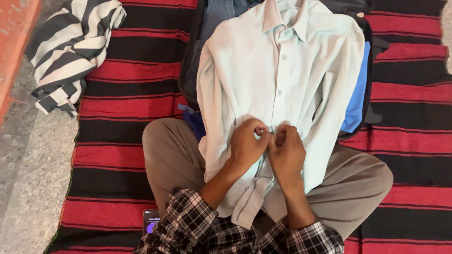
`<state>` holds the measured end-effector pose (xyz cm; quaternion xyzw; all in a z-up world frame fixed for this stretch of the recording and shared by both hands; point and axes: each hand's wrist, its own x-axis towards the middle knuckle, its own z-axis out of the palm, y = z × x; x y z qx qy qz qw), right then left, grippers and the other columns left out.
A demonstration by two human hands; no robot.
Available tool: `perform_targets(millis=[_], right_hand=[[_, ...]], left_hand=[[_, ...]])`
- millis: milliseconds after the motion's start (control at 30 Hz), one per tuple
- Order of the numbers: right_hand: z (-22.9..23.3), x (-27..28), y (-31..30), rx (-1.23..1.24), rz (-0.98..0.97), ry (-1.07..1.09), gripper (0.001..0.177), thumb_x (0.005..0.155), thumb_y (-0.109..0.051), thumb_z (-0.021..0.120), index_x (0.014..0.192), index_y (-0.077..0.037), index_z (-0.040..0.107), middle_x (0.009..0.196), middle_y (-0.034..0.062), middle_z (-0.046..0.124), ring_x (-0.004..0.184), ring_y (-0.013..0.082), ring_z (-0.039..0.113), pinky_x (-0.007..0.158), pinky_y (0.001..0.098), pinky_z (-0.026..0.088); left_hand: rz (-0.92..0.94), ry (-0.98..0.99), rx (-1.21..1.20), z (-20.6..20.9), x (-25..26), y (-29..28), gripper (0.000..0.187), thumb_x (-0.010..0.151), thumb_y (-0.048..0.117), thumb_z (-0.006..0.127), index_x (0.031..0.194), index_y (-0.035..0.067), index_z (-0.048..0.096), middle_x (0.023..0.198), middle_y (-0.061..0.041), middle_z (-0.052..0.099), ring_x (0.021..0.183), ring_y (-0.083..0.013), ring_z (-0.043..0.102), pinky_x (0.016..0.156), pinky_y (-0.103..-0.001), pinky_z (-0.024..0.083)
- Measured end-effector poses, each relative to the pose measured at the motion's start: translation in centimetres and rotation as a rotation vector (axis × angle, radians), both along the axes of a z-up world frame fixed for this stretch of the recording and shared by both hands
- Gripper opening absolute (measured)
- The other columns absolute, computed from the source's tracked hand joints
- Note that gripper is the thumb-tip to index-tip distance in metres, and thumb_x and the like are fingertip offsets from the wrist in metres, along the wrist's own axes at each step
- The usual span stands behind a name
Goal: The person packs clothes into a suitcase, buttoning a white shirt by hand while it rests on their lap.
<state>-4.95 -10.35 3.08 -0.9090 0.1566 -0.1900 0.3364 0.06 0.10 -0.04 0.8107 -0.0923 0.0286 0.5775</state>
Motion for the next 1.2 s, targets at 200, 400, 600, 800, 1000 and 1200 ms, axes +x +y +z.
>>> perform_targets(millis=[200,400,600,800,1000,1200], right_hand=[[-3.3,-1.4,-1.8,0.646,-0.052,-0.005,0.019,0.097,0.000,0.068,0.115,0.002,0.073,0.090,0.0008,0.067,0.075,0.0059,0.054,0.068,0.0225,0.045],[-3.2,-1.4,-2.6,0.931,-0.003,-0.062,0.022,0.095,0.006,0.063,0.115,0.003,0.072,0.098,-0.0025,0.073,0.086,0.0029,0.062,0.081,0.0173,0.050],[-4.4,-1.6,-2.6,0.796,-0.012,-0.034,0.024,0.095,0.005,0.069,0.118,0.002,0.076,0.086,-0.0034,0.065,0.074,0.0032,0.052,0.068,0.0187,0.042],[-2.0,-1.6,-1.6,0.383,0.100,-0.139,0.023,0.094,0.003,0.073,0.116,-0.001,0.076,0.083,-0.0048,0.063,0.068,0.0021,0.049,0.062,0.0188,0.040],[-1.2,-1.6,-0.9,0.507,0.089,-0.166,0.023,0.095,0.003,0.072,0.117,0.001,0.074,0.087,-0.0070,0.066,0.068,-0.0012,0.047,0.060,0.0166,0.038],[-3.9,-1.8,-2.0,0.758,-0.029,-0.059,0.022,0.094,0.003,0.071,0.116,0.000,0.076,0.069,-0.0096,0.054,0.059,-0.0017,0.039,0.053,0.0160,0.030]], left_hand=[[-0.036,0.269,-0.128,-0.5,0.3,-0.1,0.011,0.083,0.012,0.073,0.089,0.003,0.072,0.074,-0.005,0.071,0.063,-0.0110,0.064,0.060,-0.027,0.051],[-0.127,0.406,-0.320,-0.7,0.8,0.6,0.018,0.090,0.017,0.072,0.091,-0.001,0.073,0.074,-0.001,0.069,0.066,-0.0052,0.058,0.061,-0.024,0.047],[-0.126,0.408,-0.313,-0.6,1.2,0.4,0.019,0.088,0.017,0.071,0.090,-0.001,0.073,0.074,-0.001,0.070,0.066,-0.0045,0.061,0.061,-0.024,0.049],[-0.118,0.440,-0.278,-0.7,1.3,0.1,0.018,0.086,0.016,0.071,0.086,-0.003,0.072,0.072,-0.002,0.069,0.064,-0.0049,0.060,0.058,-0.024,0.049],[-0.159,0.469,-0.320,-1.5,1.6,0.3,0.017,0.088,0.015,0.070,0.088,-0.002,0.071,0.073,0.000,0.068,0.063,-0.0037,0.058,0.057,-0.022,0.047],[-0.198,0.455,-0.380,-2.2,1.7,0.3,0.021,0.092,0.018,0.068,0.089,-0.002,0.072,0.076,0.000,0.069,0.068,-0.0037,0.059,0.062,-0.023,0.048]])
